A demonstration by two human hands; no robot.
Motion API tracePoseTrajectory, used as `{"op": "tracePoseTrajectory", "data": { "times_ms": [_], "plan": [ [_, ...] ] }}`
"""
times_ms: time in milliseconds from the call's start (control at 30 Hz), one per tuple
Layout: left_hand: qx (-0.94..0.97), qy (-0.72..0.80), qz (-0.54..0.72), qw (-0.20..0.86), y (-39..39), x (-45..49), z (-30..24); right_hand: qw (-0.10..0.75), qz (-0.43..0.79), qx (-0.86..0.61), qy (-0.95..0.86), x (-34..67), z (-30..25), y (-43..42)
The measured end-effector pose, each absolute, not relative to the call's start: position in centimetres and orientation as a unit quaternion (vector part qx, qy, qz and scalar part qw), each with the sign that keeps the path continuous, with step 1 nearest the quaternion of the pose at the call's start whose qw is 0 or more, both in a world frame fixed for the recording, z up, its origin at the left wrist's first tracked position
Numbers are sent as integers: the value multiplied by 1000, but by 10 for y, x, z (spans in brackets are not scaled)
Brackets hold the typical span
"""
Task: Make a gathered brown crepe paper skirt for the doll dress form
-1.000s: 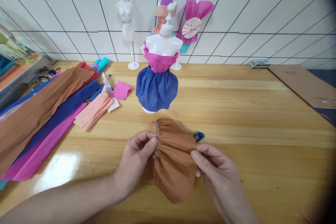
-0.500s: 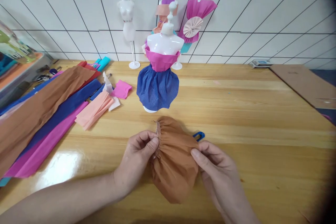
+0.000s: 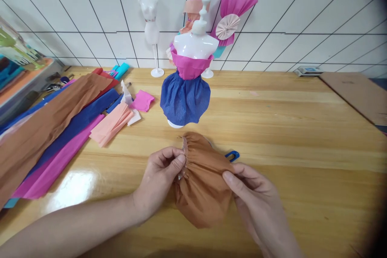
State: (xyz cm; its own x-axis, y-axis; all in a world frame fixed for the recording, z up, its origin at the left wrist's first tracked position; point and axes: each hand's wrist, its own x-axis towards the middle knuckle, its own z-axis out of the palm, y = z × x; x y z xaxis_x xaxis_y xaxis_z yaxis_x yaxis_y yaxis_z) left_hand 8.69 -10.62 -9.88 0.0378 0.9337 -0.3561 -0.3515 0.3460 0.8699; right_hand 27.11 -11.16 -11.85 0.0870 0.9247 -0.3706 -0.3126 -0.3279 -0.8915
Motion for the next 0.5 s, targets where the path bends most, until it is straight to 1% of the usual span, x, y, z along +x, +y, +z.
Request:
{"op": "tracePoseTrajectory", "data": {
  "times_ms": [200,400,500],
  "plan": [
    [286,500,508,641,-105,89,-96,496,585,-536,-352,265,-112,-117],
    [288,503,494,648,-104,87,-100,523,486,-582,-390,263,-118,-119],
    [301,510,478,648,-104,86,-99,520,464,-594,-402,265,-121,-116]
  ]
}}
